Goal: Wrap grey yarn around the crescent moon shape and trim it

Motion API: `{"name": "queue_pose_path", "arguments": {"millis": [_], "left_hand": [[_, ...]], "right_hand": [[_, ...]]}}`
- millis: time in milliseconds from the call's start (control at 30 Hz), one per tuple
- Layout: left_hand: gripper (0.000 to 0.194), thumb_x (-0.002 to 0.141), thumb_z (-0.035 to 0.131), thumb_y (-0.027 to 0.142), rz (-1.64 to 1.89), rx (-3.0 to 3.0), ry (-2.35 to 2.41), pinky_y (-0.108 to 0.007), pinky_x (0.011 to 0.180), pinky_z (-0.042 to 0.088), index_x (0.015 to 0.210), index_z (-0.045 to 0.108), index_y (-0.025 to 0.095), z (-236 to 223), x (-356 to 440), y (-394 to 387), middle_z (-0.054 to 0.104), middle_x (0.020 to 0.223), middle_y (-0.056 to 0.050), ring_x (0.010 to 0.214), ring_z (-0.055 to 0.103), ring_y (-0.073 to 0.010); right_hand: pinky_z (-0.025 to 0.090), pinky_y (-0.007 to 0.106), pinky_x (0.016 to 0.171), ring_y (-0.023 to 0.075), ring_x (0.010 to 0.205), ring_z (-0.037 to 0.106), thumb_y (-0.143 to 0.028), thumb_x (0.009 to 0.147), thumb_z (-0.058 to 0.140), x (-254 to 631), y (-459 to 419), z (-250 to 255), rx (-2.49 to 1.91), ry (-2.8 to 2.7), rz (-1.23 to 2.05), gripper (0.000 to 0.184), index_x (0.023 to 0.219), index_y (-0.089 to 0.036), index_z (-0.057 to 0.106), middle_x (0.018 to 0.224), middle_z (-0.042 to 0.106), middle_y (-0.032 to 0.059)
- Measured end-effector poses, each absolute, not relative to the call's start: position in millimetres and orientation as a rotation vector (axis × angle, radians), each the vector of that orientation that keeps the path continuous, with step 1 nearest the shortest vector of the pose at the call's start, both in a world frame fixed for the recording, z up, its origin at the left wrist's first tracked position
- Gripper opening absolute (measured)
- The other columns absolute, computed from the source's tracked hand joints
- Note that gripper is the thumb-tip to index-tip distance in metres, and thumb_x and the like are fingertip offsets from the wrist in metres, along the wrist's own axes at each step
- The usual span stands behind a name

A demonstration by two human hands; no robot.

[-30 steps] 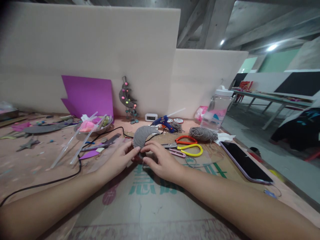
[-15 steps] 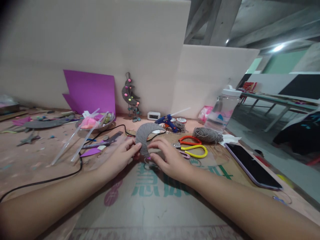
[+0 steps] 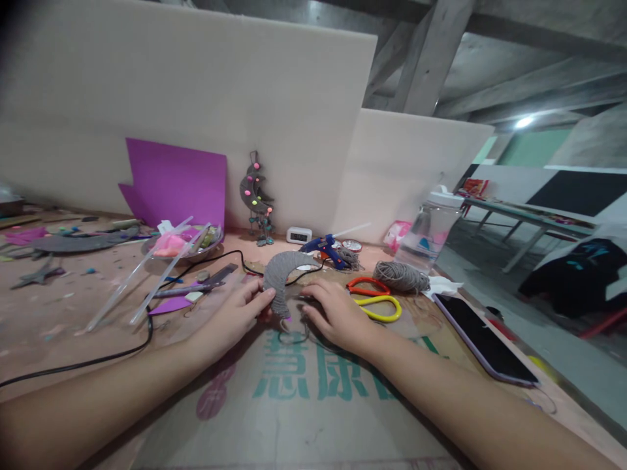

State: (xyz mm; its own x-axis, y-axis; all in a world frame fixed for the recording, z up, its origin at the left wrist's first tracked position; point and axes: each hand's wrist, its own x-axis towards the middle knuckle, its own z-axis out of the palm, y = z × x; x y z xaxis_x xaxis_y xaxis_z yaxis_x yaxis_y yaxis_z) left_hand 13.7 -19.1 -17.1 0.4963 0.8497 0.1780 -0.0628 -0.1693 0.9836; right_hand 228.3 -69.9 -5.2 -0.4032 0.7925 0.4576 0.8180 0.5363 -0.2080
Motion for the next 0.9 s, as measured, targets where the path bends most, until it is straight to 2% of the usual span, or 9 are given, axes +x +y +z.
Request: {"name": "queue_pose_path", "arguments": {"millis": [200, 367, 633, 900], "left_hand": [[0.026, 0.083, 0.056, 0.041, 0.949, 1.535, 0.741, -0.023, 0.057, 0.037, 0.074, 0.045, 0.019, -15.3, 14.0, -20.1, 0.052, 0.06, 0.005, 0.058, 0.05, -0.0115], [0.025, 0.083, 0.058, 0.042, 0.974, 1.478, 0.71, -0.023, 0.056, 0.038, 0.081, 0.05, 0.018, -22.8, 16.3, -16.5, 0.055, 0.064, 0.004, 0.058, 0.051, -0.0117], [0.023, 0.079, 0.061, 0.039, 0.993, 1.385, 0.708, -0.024, 0.054, 0.041, 0.085, 0.053, 0.018, -22.8, 18.8, -14.0, 0.056, 0.065, 0.003, 0.057, 0.054, -0.0129], [0.018, 0.082, 0.057, 0.035, 0.996, 1.438, 0.702, -0.025, 0.057, 0.042, 0.086, 0.053, 0.018, -22.5, 17.9, -15.2, 0.056, 0.065, 0.003, 0.06, 0.054, -0.0146]], "right_hand": [[0.047, 0.042, 0.09, 0.0244, 0.103, 0.058, -0.025, 0.094, 0.051, 227.3, -66.7, -9.2, -1.381, -2.252, -0.073, 0.02, 0.109, -0.016, 0.059, 0.11, 0.064, 0.0123], [0.048, 0.042, 0.091, 0.0239, 0.103, 0.06, -0.027, 0.095, 0.05, 233.3, -63.8, -11.8, -1.419, -2.173, -0.099, 0.02, 0.11, -0.016, 0.058, 0.108, 0.065, 0.012], [0.046, 0.046, 0.095, 0.026, 0.107, 0.059, -0.029, 0.095, 0.049, 252.9, -57.8, -10.2, -1.534, -2.154, -0.328, 0.023, 0.111, -0.017, 0.06, 0.112, 0.066, 0.0119], [0.044, 0.046, 0.1, 0.0255, 0.115, 0.057, -0.024, 0.09, 0.054, 263.9, -42.4, 5.1, -1.674, -1.997, -0.276, 0.031, 0.119, -0.016, 0.058, 0.122, 0.063, 0.0128]]}}
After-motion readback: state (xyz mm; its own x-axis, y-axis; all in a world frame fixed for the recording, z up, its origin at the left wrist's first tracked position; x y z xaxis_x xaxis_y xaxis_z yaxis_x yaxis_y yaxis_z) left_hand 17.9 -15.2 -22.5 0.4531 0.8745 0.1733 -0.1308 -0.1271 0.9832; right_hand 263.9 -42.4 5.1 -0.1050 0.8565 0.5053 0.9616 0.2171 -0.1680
